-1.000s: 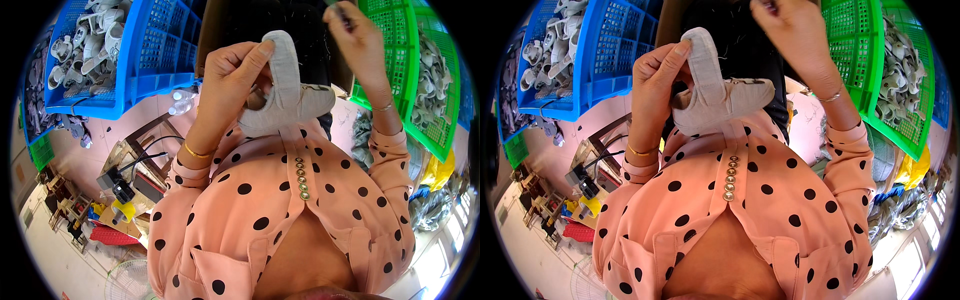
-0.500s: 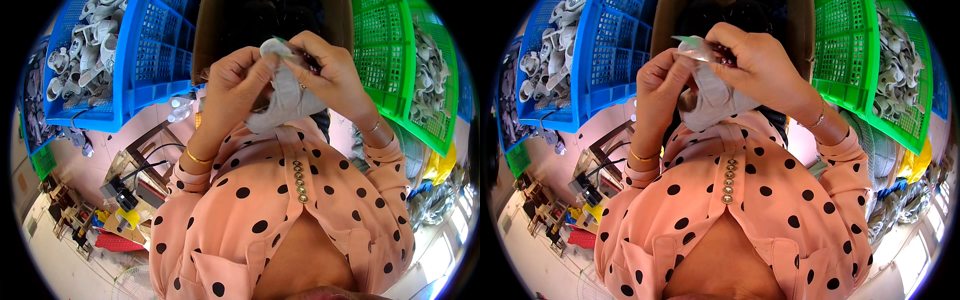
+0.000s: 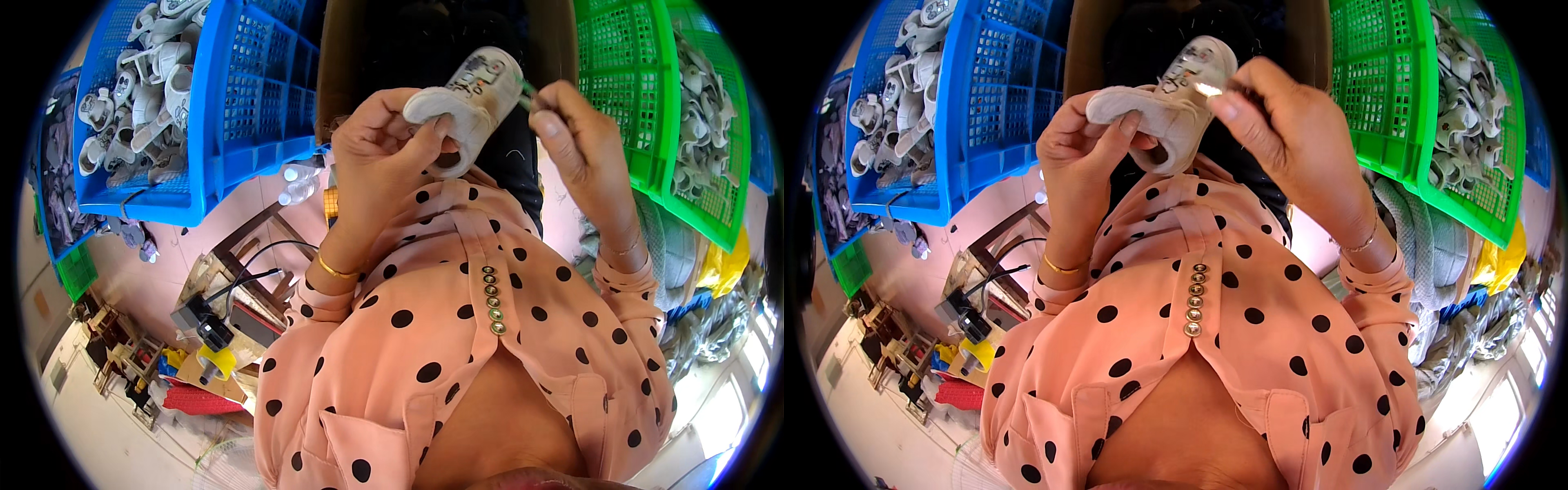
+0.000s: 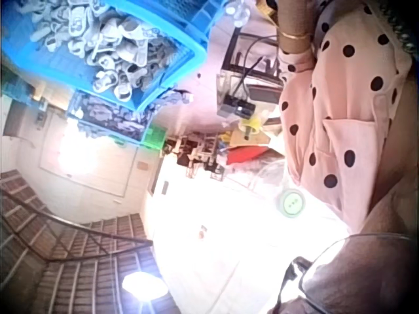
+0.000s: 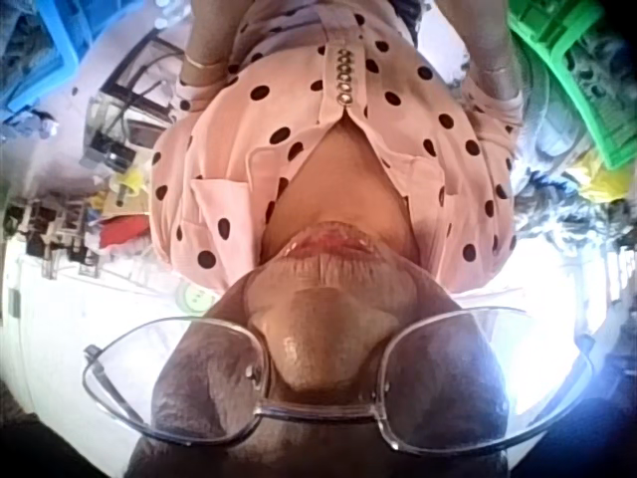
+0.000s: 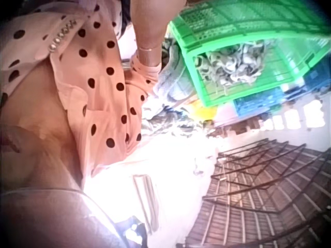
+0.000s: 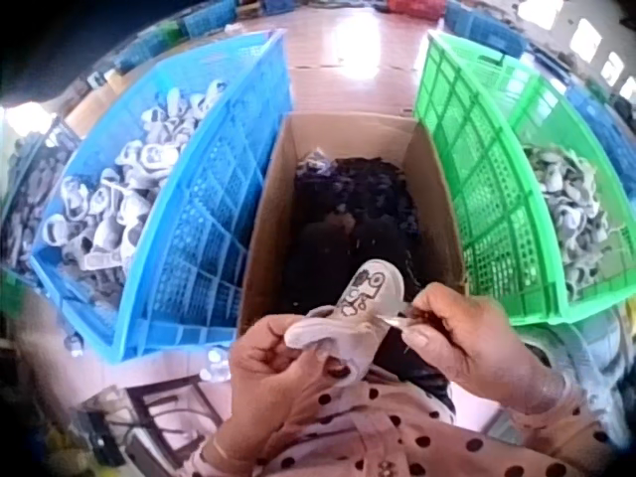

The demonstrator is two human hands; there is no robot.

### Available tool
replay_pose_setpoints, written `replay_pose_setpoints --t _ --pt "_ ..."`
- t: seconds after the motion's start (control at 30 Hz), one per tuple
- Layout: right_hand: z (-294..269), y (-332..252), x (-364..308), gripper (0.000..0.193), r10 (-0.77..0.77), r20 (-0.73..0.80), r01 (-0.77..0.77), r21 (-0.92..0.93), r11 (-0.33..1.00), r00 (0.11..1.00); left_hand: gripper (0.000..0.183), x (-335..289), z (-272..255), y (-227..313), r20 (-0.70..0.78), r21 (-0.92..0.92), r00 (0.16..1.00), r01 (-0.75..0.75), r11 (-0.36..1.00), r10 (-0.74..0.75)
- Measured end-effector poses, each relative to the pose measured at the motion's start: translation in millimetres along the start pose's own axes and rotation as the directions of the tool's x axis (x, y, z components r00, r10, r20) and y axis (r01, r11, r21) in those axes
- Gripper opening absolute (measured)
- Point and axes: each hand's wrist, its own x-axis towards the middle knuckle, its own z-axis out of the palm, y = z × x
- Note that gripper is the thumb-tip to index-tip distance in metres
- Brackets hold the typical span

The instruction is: The person sits on the floor in a factory setting and uses scissors to trim loose threads and excess fabric from the edges of small grey slippers. They handle the slippers one at a time, picking them from a blue crate and placing them into a green crate after trimming.

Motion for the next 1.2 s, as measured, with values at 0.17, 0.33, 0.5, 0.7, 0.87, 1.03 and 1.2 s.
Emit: replay_pose_setpoints --t 0.17,0.33,0.5,0.7,0.87,1.03,1.2 --pt "3 2 -8 0.038 0.112 0.127 -0.119 0.049 0.992 0.985 0.017 -1 -5 -12 0.104 0.066 0.958 -0.276 0.959 0.269" --pt "3 5 -3 0.038 0.054 0.179 -0.054 -0.005 0.999 0.982 0.018 -1 -14 -13 0.233 0.33 0.884 -0.463 0.822 0.404" --pt "5 1 5 0.037 -0.024 0.201 0.014 0.053 0.998 0.979 0.021 -3 -13 -10 0.312 0.373 0.848 -0.524 0.765 0.429" --pt "4 6 9 0.039 -0.025 0.254 0.028 -0.006 1.0 0.967 0.03 -1 -10 -14 0.276 0.353 0.812 -0.584 0.731 0.515" --pt "-1 7 10 0.04 -0.11 0.226 0.143 -0.135 0.98 0.968 0.035 1 -7 -16 0.309 0.358 0.761 -0.648 0.672 0.57" --pt "-11 6 16 0.042 -0.133 0.304 0.186 -0.154 0.97 0.944 0.042 0 -5 -12 0.347 0.446 0.729 -0.682 0.579 0.59" --pt "-21 5 26 0.045 -0.14 0.413 0.207 -0.121 0.971 0.9 0.041 2 -5 -11 0.391 0.477 0.676 -0.729 0.491 0.624"
